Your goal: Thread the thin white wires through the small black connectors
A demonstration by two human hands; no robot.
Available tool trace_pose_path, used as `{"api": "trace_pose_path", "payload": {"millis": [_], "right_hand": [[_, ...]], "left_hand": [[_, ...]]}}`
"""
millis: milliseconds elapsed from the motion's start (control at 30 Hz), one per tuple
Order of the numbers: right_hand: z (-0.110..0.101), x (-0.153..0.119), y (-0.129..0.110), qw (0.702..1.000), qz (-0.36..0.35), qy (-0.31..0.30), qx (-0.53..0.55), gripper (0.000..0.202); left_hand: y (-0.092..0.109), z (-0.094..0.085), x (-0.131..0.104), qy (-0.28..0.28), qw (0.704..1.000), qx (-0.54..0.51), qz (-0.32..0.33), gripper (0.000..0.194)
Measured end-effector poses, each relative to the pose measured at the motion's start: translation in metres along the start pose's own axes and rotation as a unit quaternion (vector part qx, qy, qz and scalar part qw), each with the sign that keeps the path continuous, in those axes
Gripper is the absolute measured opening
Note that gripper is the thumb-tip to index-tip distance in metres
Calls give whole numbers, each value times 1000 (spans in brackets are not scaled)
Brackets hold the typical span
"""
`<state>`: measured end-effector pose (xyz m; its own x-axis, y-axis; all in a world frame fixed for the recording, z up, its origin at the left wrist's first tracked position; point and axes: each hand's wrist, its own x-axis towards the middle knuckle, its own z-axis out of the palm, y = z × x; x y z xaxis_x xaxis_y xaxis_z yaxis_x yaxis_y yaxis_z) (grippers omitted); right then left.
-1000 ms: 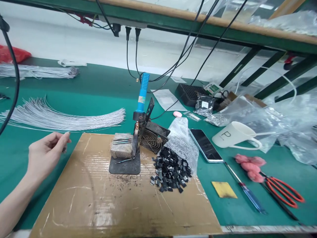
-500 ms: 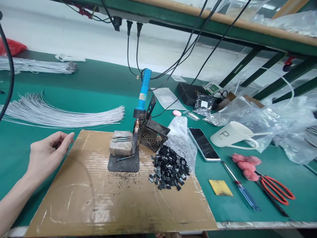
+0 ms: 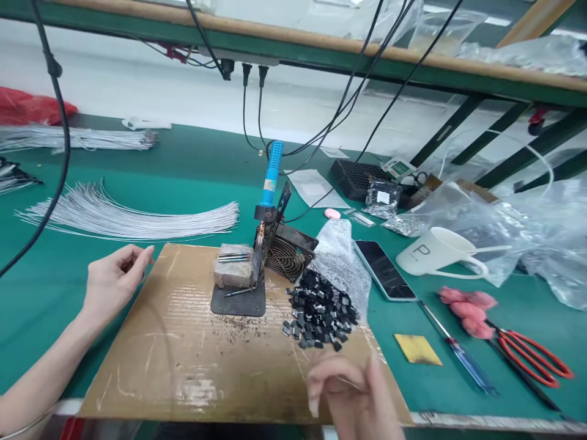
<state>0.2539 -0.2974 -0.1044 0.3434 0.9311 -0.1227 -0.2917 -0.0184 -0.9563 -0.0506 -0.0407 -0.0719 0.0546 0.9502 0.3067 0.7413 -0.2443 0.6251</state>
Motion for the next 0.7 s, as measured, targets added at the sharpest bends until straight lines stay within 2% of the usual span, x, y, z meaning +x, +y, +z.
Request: {"api": "trace_pose_path", "payload": {"millis": [67, 133, 200, 333, 433, 500, 567, 633, 700], "right_hand": [[18, 10, 7, 996, 23, 1, 83, 73], [29, 14, 13, 994, 23, 29, 107, 69], [31, 15, 17, 993, 18, 41, 112, 71], [27, 16, 21, 991, 5, 13, 130, 76], [28, 17, 21, 991, -17, 22, 133, 76], [29, 18, 20, 992, -24, 22, 126, 76], [30, 18, 19, 993, -22, 17, 113, 76], [31, 16, 17, 995, -13, 16, 99, 75], [35, 13, 16, 996, 10, 3, 89, 76]], "left_hand": [[1, -1, -1, -6, 1000, 0, -3, 34], [2, 0, -1, -10, 1000, -2, -6, 32], [3, -1, 1, -11, 1000, -7, -5, 31], [11, -6, -7, -16, 1000, -27, -3, 29], [25, -10, -38, -49, 997, -33, 51, 30], [37, -7, -71, -94, 981, -43, 163, 27], [52, 2, -105, -150, 950, -78, 262, 14], [67, 16, -131, -181, 936, -115, 278, 11], [80, 30, -147, -209, 934, -154, 246, 12]]}}
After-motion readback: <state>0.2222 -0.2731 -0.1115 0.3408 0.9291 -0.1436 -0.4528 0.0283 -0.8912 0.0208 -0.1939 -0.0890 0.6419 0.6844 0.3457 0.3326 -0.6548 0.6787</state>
